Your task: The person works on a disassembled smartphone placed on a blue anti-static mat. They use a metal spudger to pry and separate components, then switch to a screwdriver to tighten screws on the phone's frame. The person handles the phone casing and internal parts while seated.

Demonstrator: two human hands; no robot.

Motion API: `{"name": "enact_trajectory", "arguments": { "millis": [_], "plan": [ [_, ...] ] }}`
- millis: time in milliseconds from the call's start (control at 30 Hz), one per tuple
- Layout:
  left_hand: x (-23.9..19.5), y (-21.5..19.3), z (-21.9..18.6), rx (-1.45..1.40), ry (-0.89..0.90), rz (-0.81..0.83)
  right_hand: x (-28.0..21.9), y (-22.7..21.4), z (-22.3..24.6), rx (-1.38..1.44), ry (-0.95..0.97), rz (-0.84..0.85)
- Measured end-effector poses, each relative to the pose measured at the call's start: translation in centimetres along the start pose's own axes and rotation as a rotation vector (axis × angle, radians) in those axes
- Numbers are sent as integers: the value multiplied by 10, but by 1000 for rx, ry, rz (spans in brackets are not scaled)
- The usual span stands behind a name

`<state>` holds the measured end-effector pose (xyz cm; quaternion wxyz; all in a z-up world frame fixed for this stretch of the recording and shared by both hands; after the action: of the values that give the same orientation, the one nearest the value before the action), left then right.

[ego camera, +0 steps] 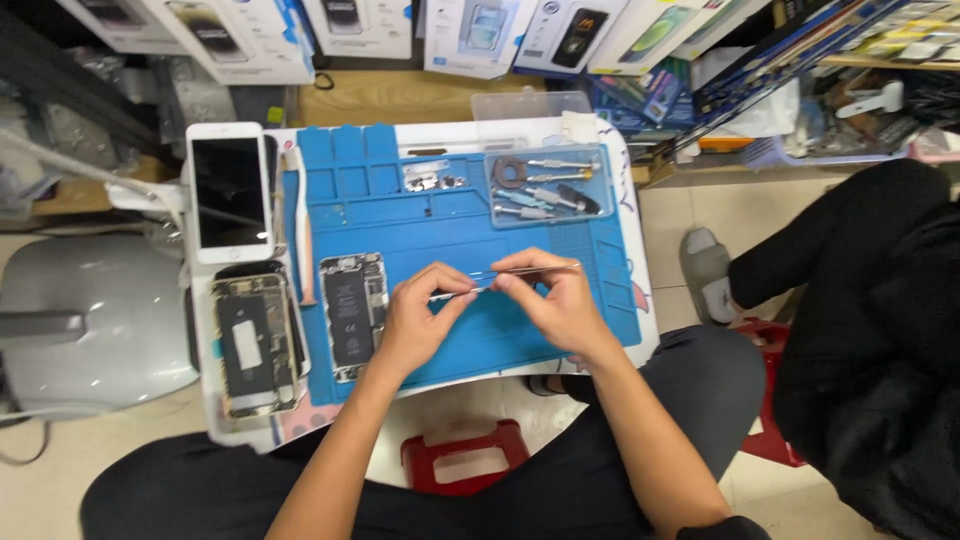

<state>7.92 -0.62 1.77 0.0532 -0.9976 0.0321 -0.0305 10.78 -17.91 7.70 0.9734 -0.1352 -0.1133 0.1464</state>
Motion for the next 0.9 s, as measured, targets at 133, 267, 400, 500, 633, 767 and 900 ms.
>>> {"name": "enact_trajectory", "arguments": {
  "millis": [133,267,400,500,633,767,900],
  "plan": [
    [-2,2,4,-39,-50,-3,-3,0,11,-125,-85,74],
    [-3,3,3,-32,-72,5,-6,4,14,-195,-120,101],
    [-2,4,3,-26,-69,14,-8,6,19,-221,-175,91],
    [-1,4,2,-15,-61,14,-6,8,18,-195,-198,98],
    [-2,5,4,-29,-61,10,-10,9,16,-209,-196,116],
    [-1,4,2,-28,-47,6,-8,12,19,-230,-221,125],
    [-2,3,1,-38,-43,8,-7,13,23,-252,-239,124]
  ]
}}
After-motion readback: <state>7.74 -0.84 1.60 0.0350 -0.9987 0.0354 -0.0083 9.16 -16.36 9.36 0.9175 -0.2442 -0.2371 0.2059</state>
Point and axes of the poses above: each hand's wrist, its own x-axis towards the middle knuckle, its own y-axis out of the palm, z = x × y, the point moved 8 cm from there along x, towards the middle knuckle, and after that the axes turned 8 degrees about -y, right-handed, at the moved point
